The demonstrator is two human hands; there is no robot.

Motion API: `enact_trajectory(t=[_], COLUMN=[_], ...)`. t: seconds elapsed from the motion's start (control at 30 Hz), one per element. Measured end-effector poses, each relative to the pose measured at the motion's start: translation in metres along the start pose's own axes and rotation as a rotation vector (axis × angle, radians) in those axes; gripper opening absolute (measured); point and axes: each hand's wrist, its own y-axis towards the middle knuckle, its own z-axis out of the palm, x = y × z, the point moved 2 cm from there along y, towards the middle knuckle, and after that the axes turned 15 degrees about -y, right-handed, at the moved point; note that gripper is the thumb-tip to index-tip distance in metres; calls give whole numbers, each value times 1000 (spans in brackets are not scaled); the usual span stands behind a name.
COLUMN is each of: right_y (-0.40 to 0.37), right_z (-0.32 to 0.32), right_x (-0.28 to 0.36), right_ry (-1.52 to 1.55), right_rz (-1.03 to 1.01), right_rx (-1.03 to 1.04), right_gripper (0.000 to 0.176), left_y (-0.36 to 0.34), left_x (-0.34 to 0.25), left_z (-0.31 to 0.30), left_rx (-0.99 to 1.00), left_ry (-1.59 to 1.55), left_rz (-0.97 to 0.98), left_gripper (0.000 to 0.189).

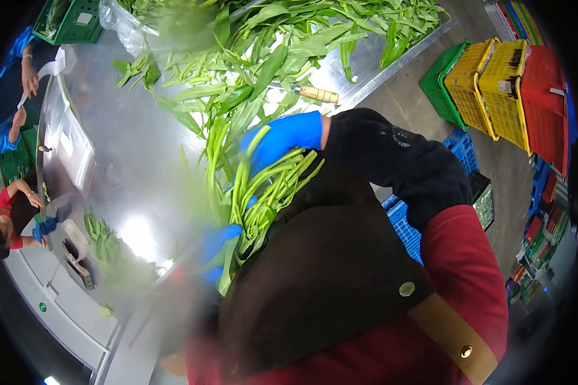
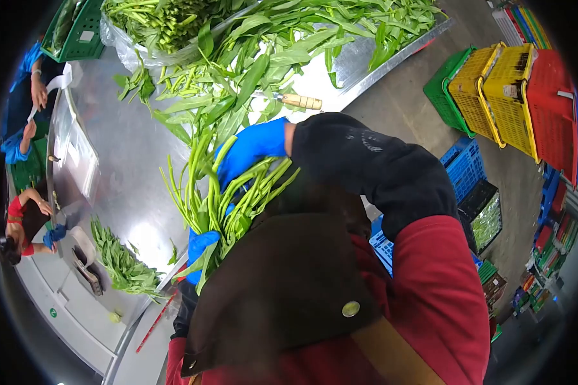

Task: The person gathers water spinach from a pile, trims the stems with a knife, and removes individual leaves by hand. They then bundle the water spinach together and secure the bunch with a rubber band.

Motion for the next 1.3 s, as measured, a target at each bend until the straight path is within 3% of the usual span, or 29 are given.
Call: enact_trajectory(t=[0.13,0.2,0.23,0.37,0.6,0.63,0.73,0.8,0.83,0.9,0.97,1.07,1.13,1.17,1.27,1.3], right_y=[12,5,-8,-6,2,-2,-9,-7,-8,-13,-24,-29,-31,-28,-33,-29], right_z=[7,2,2,3,4,2,-5,3,5,2,0,-1,2,4,-11,-18], right_x=[12,25,42,51,34,45,68,51,49,54,58,58,56,56,47,51], right_ry=[-117,-623,-598,-552,-419,10,-629,-533,-457,-422,-196,162,410,415,303,478], right_rz=[-398,-507,-550,13,-251,96,270,167,132,92,27,-12,-23,8,-153,21], right_rx=[12,-159,-316,-289,-543,-522,48,94,76,19,-164,-344,-442,-451,-618,-786], right_gripper=[28,29,31,27,26,31,41,44,42,34,33,32,31,29,28,25], left_y=[1,0,-2,-12,-5,-3,-8,-13,-14,-4,-13,-11,-11,-9,1,2], left_x=[-1,-2,-3,-5,-8,-5,-1,1,2,7,14,7,-2,-3,-4,4], left_z=[-26,-21,-19,-20,-6,0,-25,-40,-43,34,12,40,39,38,35,14], left_rx=[54,13,-20,-142,-181,-159,-208,-294,-347,-83,-196,-165,-171,-174,-203,-319], left_ry=[112,104,99,128,187,159,168,185,180,-32,-28,-82,115,214,478,371], left_rz=[4,12,16,2,-4,16,-19,-73,-91,239,324,235,77,-2,-20,7], left_gripper=[50,48,47,43,37,36,34,48,64,78,78,77,76,76,78,79])
